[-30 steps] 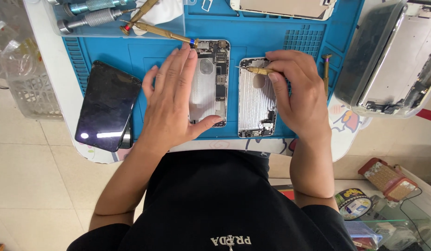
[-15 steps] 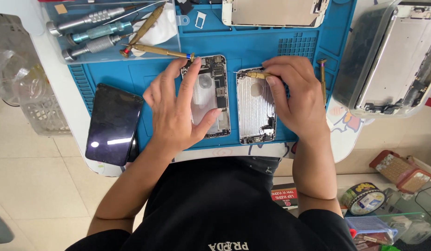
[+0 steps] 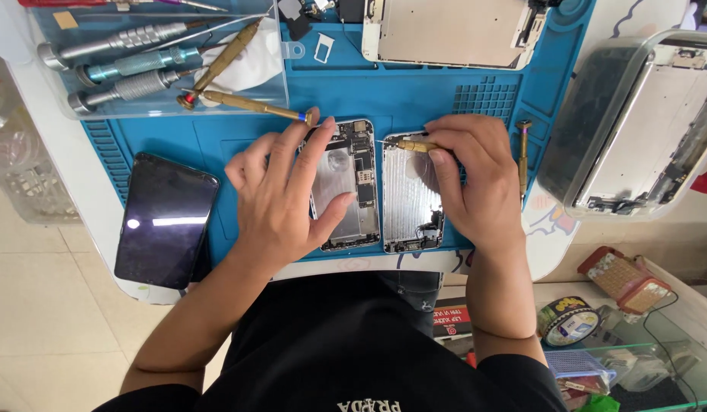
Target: Using precision tools to disassemble and repair internal components of a mobile phone on a technician's workbench.
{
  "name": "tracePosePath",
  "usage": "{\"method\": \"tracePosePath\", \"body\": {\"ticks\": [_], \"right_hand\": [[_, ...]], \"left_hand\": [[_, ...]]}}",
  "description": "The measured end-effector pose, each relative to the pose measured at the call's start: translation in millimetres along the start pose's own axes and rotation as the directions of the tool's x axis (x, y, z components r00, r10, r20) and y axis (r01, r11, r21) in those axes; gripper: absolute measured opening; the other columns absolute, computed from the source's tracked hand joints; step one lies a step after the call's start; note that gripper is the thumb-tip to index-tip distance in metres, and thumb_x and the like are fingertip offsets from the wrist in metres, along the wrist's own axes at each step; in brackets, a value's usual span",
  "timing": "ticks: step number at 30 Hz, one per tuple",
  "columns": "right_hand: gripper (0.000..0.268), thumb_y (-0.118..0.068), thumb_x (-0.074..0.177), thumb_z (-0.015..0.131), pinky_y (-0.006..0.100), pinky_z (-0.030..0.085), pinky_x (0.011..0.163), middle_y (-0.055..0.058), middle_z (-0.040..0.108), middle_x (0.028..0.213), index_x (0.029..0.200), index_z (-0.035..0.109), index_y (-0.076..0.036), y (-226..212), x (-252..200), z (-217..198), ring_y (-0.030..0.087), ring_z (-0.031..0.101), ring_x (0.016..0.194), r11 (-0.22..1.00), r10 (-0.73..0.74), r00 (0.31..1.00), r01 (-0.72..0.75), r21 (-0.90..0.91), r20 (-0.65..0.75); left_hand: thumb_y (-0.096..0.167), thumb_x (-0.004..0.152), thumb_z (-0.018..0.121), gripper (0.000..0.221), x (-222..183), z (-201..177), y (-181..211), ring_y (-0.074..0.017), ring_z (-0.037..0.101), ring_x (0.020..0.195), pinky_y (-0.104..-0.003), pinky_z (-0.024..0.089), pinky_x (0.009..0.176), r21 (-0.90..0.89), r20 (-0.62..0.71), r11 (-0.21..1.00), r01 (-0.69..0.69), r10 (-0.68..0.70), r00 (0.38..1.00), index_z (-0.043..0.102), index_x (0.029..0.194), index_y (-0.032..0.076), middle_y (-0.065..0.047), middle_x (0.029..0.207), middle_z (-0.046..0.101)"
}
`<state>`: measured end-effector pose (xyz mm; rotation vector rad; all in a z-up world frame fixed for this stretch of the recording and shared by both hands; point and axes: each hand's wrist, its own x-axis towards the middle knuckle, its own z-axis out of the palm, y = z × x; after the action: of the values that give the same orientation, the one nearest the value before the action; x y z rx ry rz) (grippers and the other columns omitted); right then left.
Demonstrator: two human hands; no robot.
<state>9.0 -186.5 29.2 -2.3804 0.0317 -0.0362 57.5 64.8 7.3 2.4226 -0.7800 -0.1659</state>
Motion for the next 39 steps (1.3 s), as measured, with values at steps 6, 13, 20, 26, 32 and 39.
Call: {"method": "tracePosePath", "body": {"ticks": [6,13,20,26,32,39], "right_hand": [[0.009,0.002,0.104,0.065,0.04,0.049,0.099,0.014,0.067,0.125,0.112,0.066,-0.001,-4.6,-6.0,-0.7,0.033,0.062,0.111,1.0,-0.01,1.0,0.01,-0.008,-0.01],[0.006,0.001,0.108,0.065,0.04,0.048,0.096,0.014,0.066,0.116,0.114,0.066,0.0,1.5,-15.4,2.1,0.033,0.06,0.107,0.997,-0.056,0.997,0.053,-0.056,-0.059],[0.007,-0.003,0.115,0.062,0.038,0.05,0.09,0.014,0.068,0.115,0.111,0.066,0.001,4.9,-24.7,-1.6,0.029,0.063,0.102,0.993,-0.095,0.985,0.084,-0.08,-0.145],[0.012,-0.004,0.107,0.068,0.026,0.052,0.069,0.011,0.073,0.097,0.118,0.068,0.002,-26.0,-18.5,-25.7,0.013,0.069,0.08,0.972,-0.035,0.995,0.054,0.227,-0.09],[0.014,-0.008,0.109,0.07,0.024,0.051,0.07,0.014,0.071,0.095,0.116,0.067,0.004,18.8,-22.9,-7.1,0.013,0.066,0.078,0.826,-0.001,0.994,0.062,0.56,-0.109],[0.03,-0.025,0.118,0.05,0.027,0.053,0.068,0.008,0.07,0.083,0.108,0.061,0.001,30.5,-22.9,10.8,0.015,0.068,0.072,0.869,-0.142,0.989,0.108,0.483,0.034]], "left_hand": [[0.046,0.099,0.072,0.07,-2.7,3.8,-1.4,-0.0236,0.05,0.129,-0.044,0.031,0.104,0.04,0.039,0.998,-0.055,0.053,0.998,0.051,0.156,0.013,0.002,0.158,0.051],[0.043,0.096,0.077,0.067,-7.5,3.5,-1.3,-0.0262,0.048,0.132,-0.047,0.032,0.108,0.007,0.01,0.997,-0.078,0.078,0.997,0.053,0.153,0.016,0.001,0.154,0.049],[0.026,0.104,0.073,0.051,-9.6,5.2,-1.2,-0.0256,0.05,0.132,-0.045,0.032,0.108,-0.005,-0.024,0.996,-0.094,0.094,0.995,0.057,0.152,0.017,0.002,0.155,0.053],[0.013,0.108,0.066,0.043,-14.1,6.3,-3.0,-0.0249,0.05,0.134,-0.044,0.031,0.11,-0.025,-0.051,0.995,-0.096,0.094,0.994,0.059,0.151,0.015,0.001,0.156,0.053],[0.027,0.098,0.077,0.054,-11.6,2.1,-1.9,-0.0284,0.049,0.136,-0.046,0.031,0.11,-0.05,-0.024,0.992,-0.114,0.113,0.993,0.06,0.149,0.015,-0.003,0.158,0.05],[0.046,0.089,0.086,0.076,-7.5,5.9,-3.2,-0.0291,0.046,0.144,-0.048,0.029,0.109,-0.023,0.026,0.994,-0.111,0.112,0.993,0.057,0.153,0.017,-0.006,0.164,0.042]]}}
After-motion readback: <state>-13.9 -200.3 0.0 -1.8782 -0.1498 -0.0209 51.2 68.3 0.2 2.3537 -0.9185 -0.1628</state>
